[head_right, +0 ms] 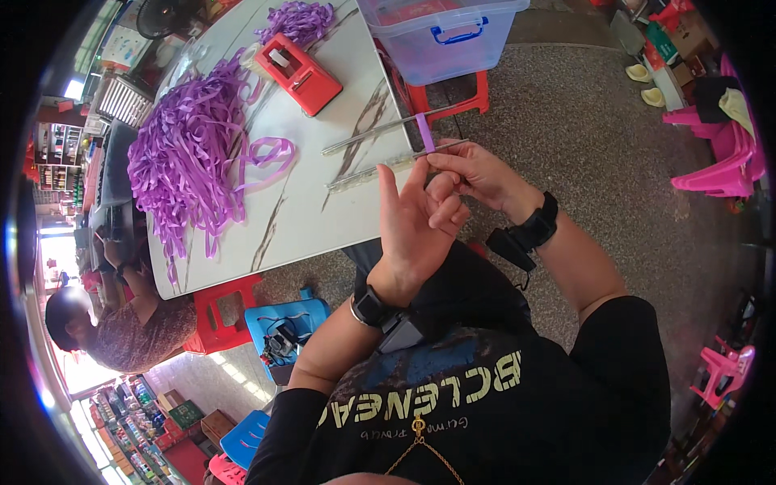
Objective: Tying purple plastic ribbons around wooden sticks to create decorative crafts or bows.
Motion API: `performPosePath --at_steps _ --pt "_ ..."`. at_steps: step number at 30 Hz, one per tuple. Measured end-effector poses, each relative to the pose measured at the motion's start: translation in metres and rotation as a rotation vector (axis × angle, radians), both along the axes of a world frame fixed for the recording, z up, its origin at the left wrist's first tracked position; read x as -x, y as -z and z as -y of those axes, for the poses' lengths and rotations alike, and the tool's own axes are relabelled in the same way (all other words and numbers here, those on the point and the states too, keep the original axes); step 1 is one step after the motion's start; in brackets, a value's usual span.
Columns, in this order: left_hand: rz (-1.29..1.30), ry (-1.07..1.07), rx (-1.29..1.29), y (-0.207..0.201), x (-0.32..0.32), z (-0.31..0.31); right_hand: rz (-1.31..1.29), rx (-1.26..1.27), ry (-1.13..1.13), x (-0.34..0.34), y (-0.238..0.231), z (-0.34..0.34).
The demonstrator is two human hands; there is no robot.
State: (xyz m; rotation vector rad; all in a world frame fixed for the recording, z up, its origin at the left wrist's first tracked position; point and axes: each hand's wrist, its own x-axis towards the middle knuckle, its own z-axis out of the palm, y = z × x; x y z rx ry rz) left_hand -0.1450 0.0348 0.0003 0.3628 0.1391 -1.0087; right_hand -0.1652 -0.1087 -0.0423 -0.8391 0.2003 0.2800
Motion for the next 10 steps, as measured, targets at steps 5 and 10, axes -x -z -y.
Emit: performPosePath --at_steps 5,10 --pt "-0.057 0.024 0.132 0.002 -0.002 -0.005 -0.08 0.085 0.093 -0.003 0.001 -0.003" --pt "-0.064 0.052 0.218 0.008 -0.005 -0.009 -0.097 0.122 0.059 -0.002 -0.005 -0.005"
